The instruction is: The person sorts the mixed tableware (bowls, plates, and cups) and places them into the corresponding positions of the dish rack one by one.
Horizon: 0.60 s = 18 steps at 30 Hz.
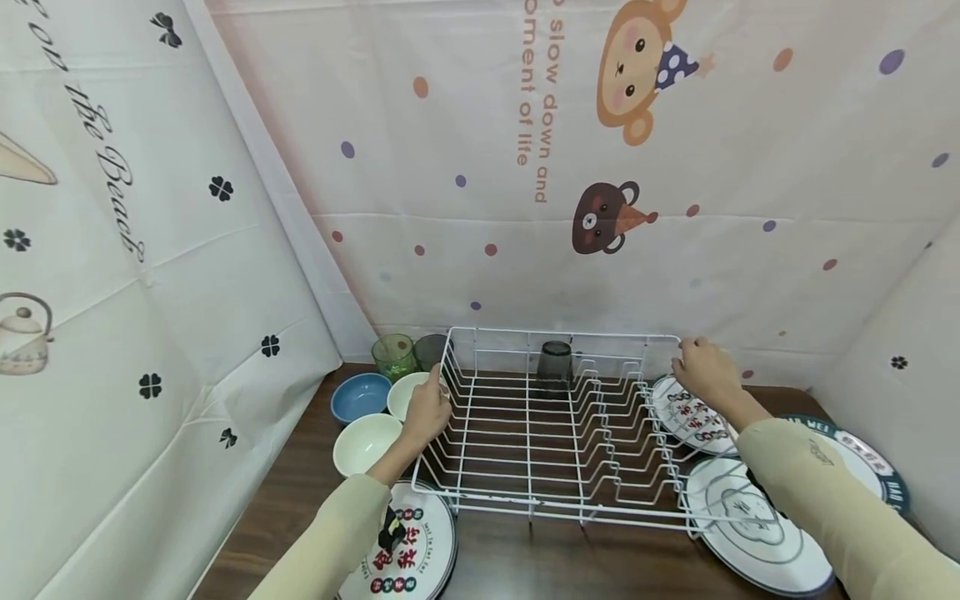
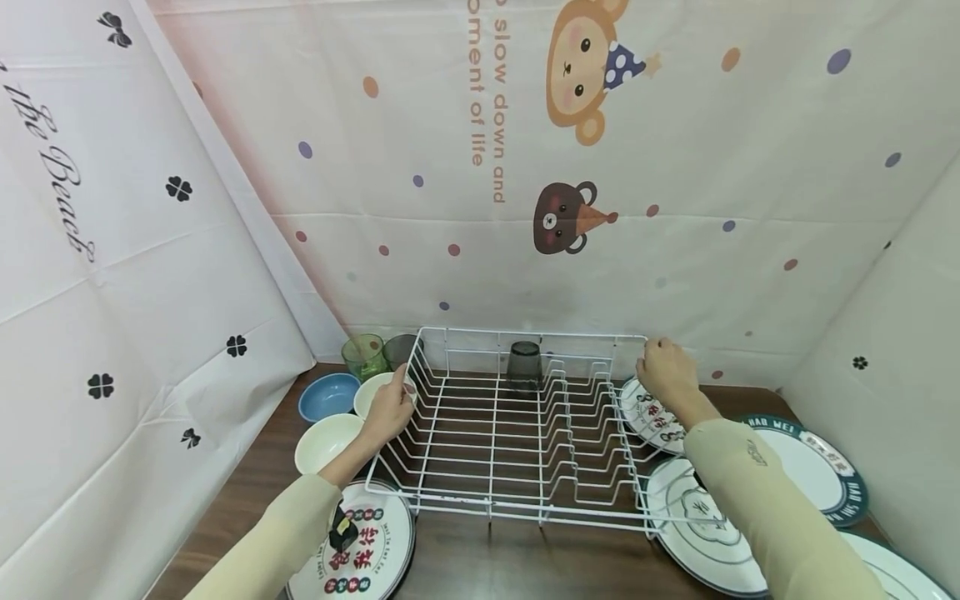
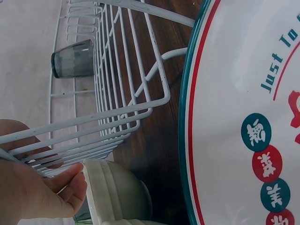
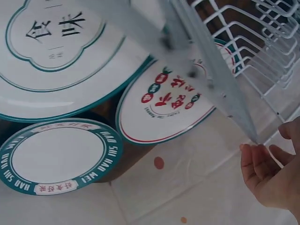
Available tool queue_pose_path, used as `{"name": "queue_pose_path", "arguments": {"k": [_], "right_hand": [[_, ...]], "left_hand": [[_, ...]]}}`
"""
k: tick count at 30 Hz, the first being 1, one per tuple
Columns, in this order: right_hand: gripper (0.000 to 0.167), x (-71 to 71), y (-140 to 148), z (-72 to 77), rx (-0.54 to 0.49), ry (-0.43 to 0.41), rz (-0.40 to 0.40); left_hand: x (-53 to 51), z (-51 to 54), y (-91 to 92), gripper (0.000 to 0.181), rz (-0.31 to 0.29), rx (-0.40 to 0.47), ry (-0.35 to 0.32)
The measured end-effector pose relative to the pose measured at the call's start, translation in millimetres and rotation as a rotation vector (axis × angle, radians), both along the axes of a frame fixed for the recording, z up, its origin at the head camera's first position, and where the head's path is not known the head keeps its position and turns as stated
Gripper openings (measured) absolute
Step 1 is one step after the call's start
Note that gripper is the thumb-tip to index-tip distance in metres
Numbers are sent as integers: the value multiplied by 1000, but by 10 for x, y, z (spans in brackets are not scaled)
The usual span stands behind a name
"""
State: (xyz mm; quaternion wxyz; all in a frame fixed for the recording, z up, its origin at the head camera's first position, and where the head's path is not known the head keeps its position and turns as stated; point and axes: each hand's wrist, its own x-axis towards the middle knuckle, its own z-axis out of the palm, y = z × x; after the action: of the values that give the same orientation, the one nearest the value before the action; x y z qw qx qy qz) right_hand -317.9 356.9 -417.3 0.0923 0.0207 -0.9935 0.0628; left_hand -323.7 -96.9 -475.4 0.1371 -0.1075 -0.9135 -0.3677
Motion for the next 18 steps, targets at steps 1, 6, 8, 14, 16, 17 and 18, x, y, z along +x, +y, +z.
{"name": "queue_pose_path", "arguments": {"k": [1,6,8,14,16,17,18], "right_hand": [[43,13,9,-25,3,-2,-6],[40,65,78,-130,-29,-96,-22],[46,87,123,-151,-82,-201,-21],[75,166,241,-233,-318,-435,56],[76,189,254,-235,-365,-466,62],[77,193,256,-223,-380,-484,56],[78,192,255,-204,-384,-503,45]], "left_hand": [[0,0,-1,61,3,0,-5],[7,0,17,58,11,-7,-23],[5,-6,27,57,10,-9,-23],[13,-51,28,57,7,-10,-17],[17,-64,22,57,6,-13,-20],[15,-67,19,58,7,-16,-25],[10,-67,17,58,6,-17,-21]]}}
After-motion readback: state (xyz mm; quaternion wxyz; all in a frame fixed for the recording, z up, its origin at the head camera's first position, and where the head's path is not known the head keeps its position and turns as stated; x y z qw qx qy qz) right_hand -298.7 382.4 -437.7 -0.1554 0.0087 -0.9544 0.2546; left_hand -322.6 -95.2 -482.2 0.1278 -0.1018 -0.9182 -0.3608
